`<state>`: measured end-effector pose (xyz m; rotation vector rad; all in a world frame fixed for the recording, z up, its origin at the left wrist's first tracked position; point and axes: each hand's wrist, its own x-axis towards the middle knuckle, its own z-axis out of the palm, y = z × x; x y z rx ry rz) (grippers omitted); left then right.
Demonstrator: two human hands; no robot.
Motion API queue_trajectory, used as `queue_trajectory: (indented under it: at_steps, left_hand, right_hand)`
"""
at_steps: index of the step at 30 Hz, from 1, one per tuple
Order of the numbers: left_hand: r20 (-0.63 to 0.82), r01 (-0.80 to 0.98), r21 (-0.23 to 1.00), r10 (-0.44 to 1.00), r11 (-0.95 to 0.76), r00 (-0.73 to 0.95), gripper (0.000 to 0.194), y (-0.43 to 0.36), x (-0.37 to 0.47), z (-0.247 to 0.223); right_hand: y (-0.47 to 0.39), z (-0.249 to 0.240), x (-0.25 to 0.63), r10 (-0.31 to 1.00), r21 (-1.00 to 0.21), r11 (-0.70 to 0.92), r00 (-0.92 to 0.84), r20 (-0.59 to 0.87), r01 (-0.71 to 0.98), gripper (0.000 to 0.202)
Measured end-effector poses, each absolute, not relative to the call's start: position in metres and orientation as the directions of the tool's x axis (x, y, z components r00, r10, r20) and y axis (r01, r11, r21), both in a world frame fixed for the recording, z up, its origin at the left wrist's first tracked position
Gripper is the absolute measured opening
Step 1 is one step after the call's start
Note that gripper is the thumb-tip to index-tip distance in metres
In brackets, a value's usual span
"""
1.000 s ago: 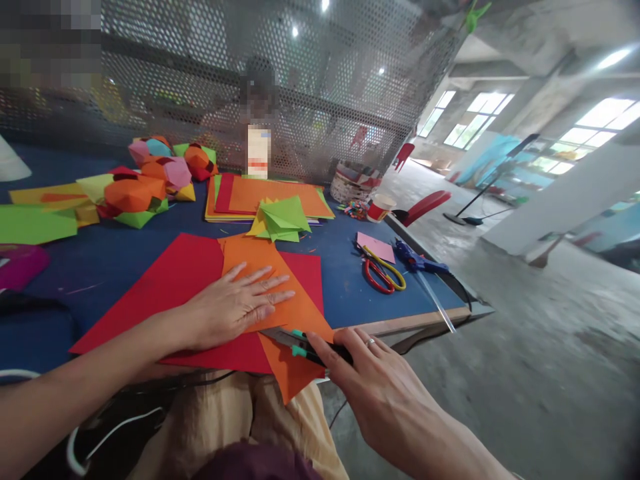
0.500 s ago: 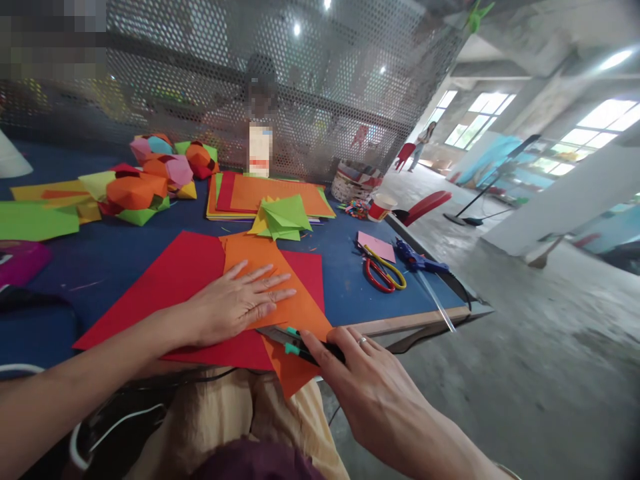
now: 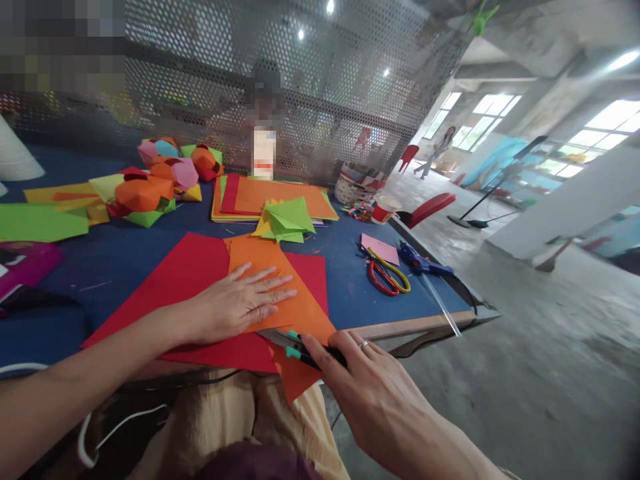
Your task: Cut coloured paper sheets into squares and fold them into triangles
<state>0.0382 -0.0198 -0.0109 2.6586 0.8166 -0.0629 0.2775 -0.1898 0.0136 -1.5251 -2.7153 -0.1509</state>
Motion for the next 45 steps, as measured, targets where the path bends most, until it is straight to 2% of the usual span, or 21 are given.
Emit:
queue_trajectory:
  at_steps: [10,41,45]
  left_hand:
    - [-0.146,0.600,0.303,0.587,-0.740,0.797,0.050,-0.011,0.017,-0.015]
    - [-0.104,0.571,0.316,0.571,-0.757,0.814,0.052,-0.010,0.018,-0.019]
    - [-0.105,0.569,0.316,0.568,-0.759,0.816,0.051,-0.012,0.018,-0.016]
  right_hand:
    - [-0.185,0.013,0.275,0.861,0.040,0.507,-0.508,0.017,0.861,0.076]
    - [-0.184,0.018,0.264,0.846,0.022,0.531,-0.531,0.043,0.847,0.069]
    - [-0.185,0.017,0.264,0.851,0.008,0.525,-0.525,-0.004,0.851,0.072]
